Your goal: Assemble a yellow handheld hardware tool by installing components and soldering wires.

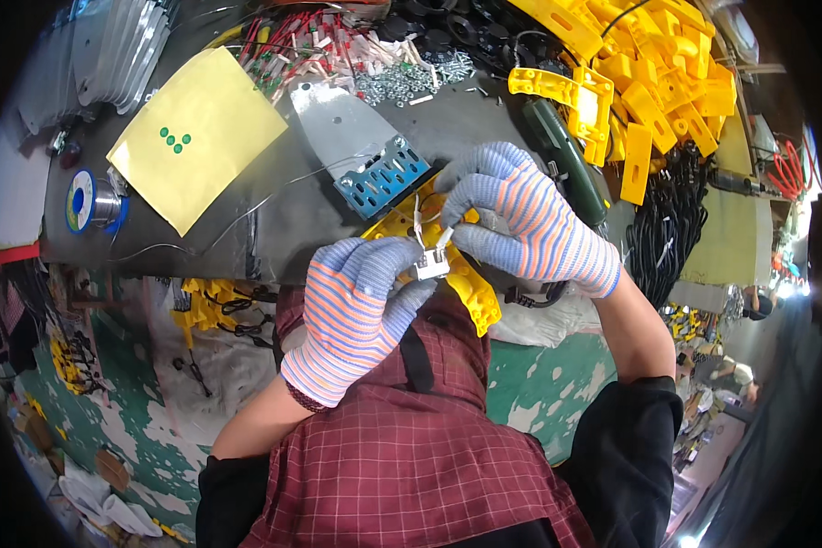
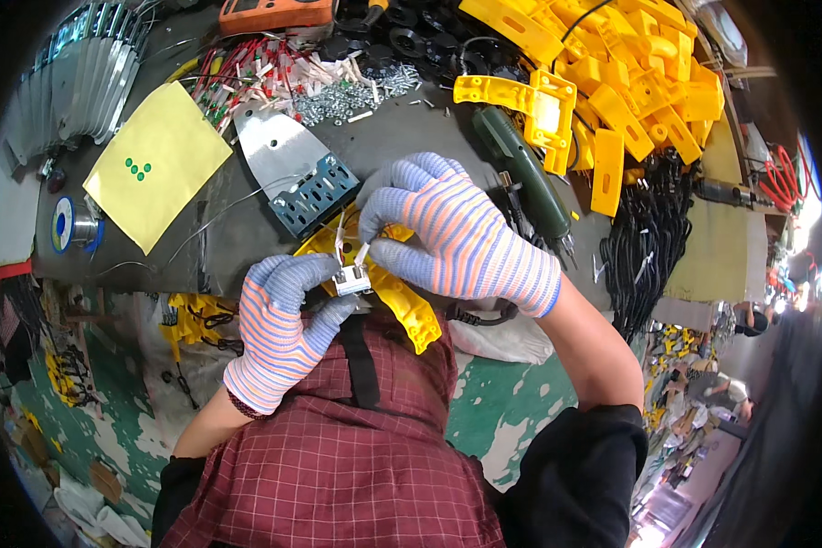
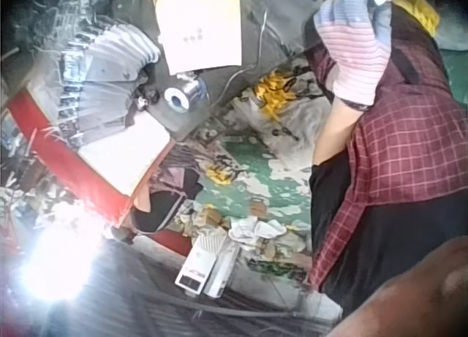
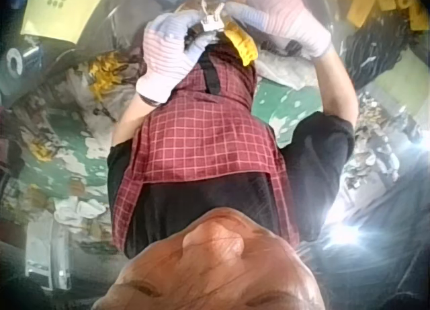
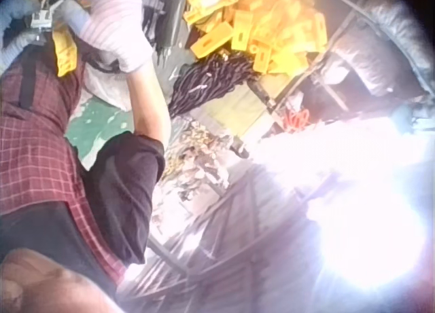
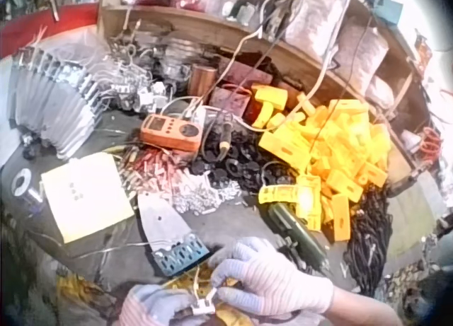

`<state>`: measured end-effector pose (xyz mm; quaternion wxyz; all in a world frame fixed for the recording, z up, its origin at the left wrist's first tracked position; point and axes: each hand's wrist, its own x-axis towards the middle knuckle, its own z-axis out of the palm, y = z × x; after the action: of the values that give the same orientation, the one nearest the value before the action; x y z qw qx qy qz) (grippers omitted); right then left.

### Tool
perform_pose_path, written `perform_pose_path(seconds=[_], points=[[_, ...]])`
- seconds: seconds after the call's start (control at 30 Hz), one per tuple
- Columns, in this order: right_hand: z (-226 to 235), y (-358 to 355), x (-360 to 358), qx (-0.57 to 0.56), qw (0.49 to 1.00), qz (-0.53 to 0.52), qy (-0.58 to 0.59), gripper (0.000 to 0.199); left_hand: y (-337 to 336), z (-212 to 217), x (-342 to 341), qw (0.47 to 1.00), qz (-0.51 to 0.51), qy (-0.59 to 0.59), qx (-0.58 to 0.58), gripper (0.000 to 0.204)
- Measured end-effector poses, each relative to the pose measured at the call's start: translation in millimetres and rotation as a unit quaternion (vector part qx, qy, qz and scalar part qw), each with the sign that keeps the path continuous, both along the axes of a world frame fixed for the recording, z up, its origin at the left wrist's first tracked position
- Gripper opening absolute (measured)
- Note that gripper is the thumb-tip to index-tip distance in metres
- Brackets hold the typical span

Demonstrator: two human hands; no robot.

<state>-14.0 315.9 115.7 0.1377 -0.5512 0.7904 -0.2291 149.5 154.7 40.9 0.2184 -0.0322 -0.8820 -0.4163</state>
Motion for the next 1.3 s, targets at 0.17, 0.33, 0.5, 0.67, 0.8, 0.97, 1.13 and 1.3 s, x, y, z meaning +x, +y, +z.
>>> perform_pose_path(seconds=[0.17,0.33,0.5,0.67,0.8,0.97,1.13,1.3], points=[[7,-6,-4,0.009,0.988,0.003,-0.153,0.016,1,-4,0,0.999,0.003,0.034,-0.002,0.038],[19,-12,-9,0.109,0.922,-0.090,-0.360,0.019,-1,-6,0,1.000,0.003,0.027,-0.009,0.038],[17,-18,-14,0.102,0.924,-0.063,-0.363,0.017,0,-6,-1,1.000,0.001,0.024,-0.001,0.038],[12,-21,-19,0.105,0.937,0.017,-0.332,0.019,2,-9,2,0.999,0.014,0.037,-0.022,0.035],[11,-21,-15,0.094,0.929,-0.006,-0.359,0.015,2,-11,2,0.999,0.006,0.030,-0.020,0.034],[17,-18,-1,0.097,0.970,0.012,-0.222,0.014,5,-11,2,0.998,0.020,0.061,-0.017,0.038],[15,-18,-4,0.093,0.939,-0.055,-0.327,0.018,3,-12,2,0.998,0.021,0.047,-0.022,0.036],[12,-12,3,0.069,0.923,-0.091,-0.367,0.021,1,-12,0,0.999,0.014,0.041,-0.014,0.035]])
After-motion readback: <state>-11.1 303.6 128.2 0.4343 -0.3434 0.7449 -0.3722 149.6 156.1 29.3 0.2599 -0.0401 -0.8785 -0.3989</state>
